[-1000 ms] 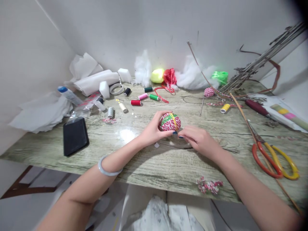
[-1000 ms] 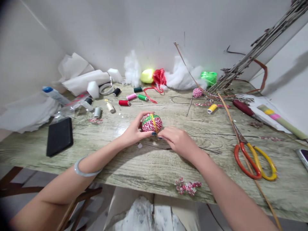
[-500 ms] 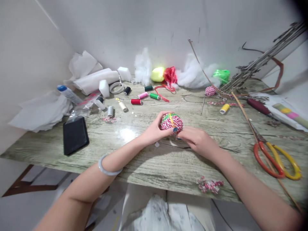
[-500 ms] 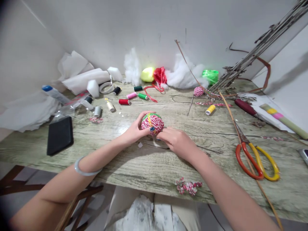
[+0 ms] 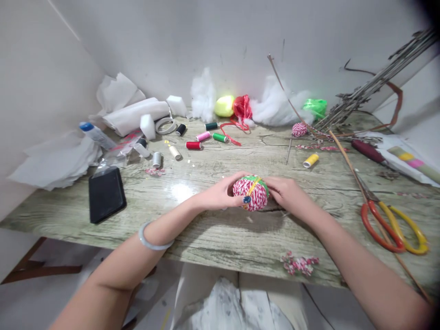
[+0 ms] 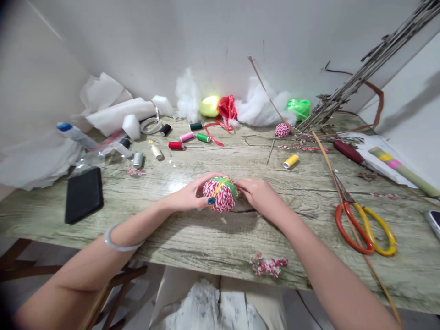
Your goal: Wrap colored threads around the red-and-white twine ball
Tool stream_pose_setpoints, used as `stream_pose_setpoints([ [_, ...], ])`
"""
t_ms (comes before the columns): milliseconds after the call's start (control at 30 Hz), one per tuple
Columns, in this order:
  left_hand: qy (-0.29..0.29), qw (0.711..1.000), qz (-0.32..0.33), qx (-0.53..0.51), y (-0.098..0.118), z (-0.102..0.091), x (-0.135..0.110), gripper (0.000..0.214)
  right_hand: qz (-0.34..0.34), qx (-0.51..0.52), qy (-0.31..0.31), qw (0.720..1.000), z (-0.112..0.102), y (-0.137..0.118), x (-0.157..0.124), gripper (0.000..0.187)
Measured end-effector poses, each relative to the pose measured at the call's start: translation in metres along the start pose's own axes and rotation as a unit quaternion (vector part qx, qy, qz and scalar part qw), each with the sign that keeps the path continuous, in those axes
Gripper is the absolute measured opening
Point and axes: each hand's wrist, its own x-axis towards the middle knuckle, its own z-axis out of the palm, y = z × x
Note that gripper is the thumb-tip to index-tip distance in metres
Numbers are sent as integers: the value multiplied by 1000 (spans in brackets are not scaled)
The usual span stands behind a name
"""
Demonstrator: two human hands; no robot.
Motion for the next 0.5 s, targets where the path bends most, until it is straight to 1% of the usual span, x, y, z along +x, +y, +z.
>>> stream_pose_setpoints([
  [100,-18,997,23,68,2,1,0,63,23,-11,4,1000,1,-2,1,28],
  [200,-11,989,37,144,7,2,1,61,33,-23,-4,999,1,-3,2,25],
  [267,-4,983,34,183,8,2,1,59,37,-29,-8,999,1,-2,2,24],
  [333,-4,982,18,188,9,2,1,59,36,-38,-9,999,2,-1,2,23],
  [500,-24,987,-4,156,7,2,0,60,22,-51,-3,998,6,1,0,23],
])
